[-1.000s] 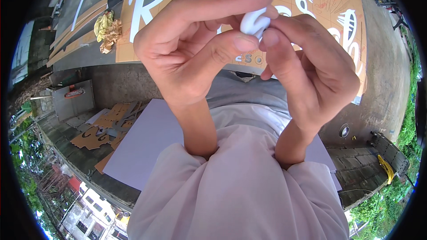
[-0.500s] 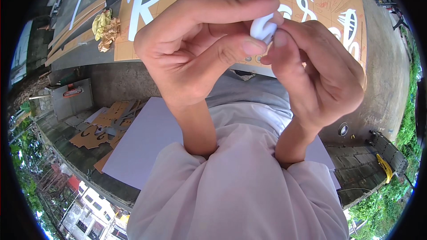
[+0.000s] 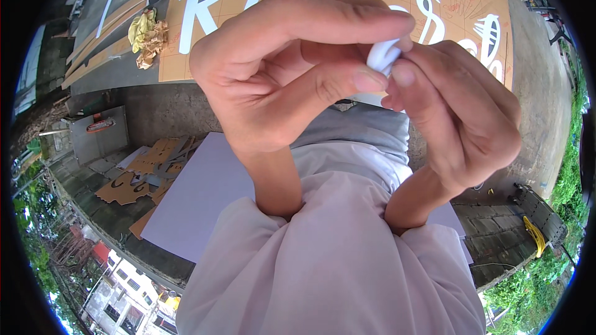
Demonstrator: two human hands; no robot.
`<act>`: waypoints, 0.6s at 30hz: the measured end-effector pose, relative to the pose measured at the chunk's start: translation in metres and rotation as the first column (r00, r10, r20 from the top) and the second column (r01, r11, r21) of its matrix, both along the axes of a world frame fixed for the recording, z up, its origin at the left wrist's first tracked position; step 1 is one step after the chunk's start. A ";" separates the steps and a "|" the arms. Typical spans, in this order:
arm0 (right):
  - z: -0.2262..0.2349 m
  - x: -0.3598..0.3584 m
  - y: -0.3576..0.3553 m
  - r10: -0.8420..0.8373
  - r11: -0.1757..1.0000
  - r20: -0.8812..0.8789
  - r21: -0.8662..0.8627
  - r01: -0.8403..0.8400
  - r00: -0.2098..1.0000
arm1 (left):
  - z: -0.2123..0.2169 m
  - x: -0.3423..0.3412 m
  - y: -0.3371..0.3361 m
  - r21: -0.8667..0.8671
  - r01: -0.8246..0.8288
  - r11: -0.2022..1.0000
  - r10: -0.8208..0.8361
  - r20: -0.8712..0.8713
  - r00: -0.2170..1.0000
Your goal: Peeling protective film and placing small cutout letters onto a large sign template.
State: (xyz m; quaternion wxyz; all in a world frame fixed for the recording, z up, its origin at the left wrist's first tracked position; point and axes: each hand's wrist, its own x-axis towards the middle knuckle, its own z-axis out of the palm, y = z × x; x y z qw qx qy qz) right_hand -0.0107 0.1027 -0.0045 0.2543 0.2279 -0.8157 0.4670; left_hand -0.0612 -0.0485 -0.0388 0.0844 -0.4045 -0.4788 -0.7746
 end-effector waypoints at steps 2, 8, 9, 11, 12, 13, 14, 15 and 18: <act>0.000 0.001 -0.001 -0.015 1.000 -0.015 -0.017 0.015 1.000 | -0.003 -0.004 0.001 0.011 0.021 1.000 -0.020 -0.098 0.995; -0.004 0.003 -0.004 -0.029 0.998 -0.001 -0.064 0.028 1.000 | -0.004 -0.001 0.000 -0.025 -0.011 1.000 0.009 -0.076 0.997; -0.005 0.004 -0.003 -0.013 0.995 -0.011 -0.094 0.012 1.000 | -0.003 0.000 0.000 -0.025 -0.008 1.000 0.006 -0.077 0.997; -0.002 0.004 -0.002 0.015 0.996 -0.003 -0.086 -0.015 1.000 | 0.001 0.003 0.001 0.004 -0.001 1.000 0.001 -0.050 0.999; 0.000 0.004 0.000 0.039 0.996 0.005 -0.077 -0.038 0.999 | 0.003 0.003 0.002 0.005 0.005 1.000 -0.005 -0.052 0.999; 0.001 0.005 0.001 0.033 0.997 0.003 -0.076 -0.033 0.999 | 0.005 0.003 0.004 0.003 -0.003 1.000 0.004 -0.051 0.999; 0.001 0.005 0.002 0.035 0.997 -0.020 -0.070 -0.036 0.999 | 0.007 0.003 0.005 0.000 -0.012 1.000 0.012 -0.049 0.999; 0.000 0.005 0.001 0.050 0.996 -0.042 -0.068 -0.053 0.998 | 0.005 0.003 0.004 -0.002 -0.019 1.000 0.019 -0.050 0.999; -0.001 0.007 -0.002 0.011 0.998 -0.030 -0.066 -0.013 0.999 | 0.002 0.005 0.001 -0.002 -0.016 1.000 0.016 -0.081 0.997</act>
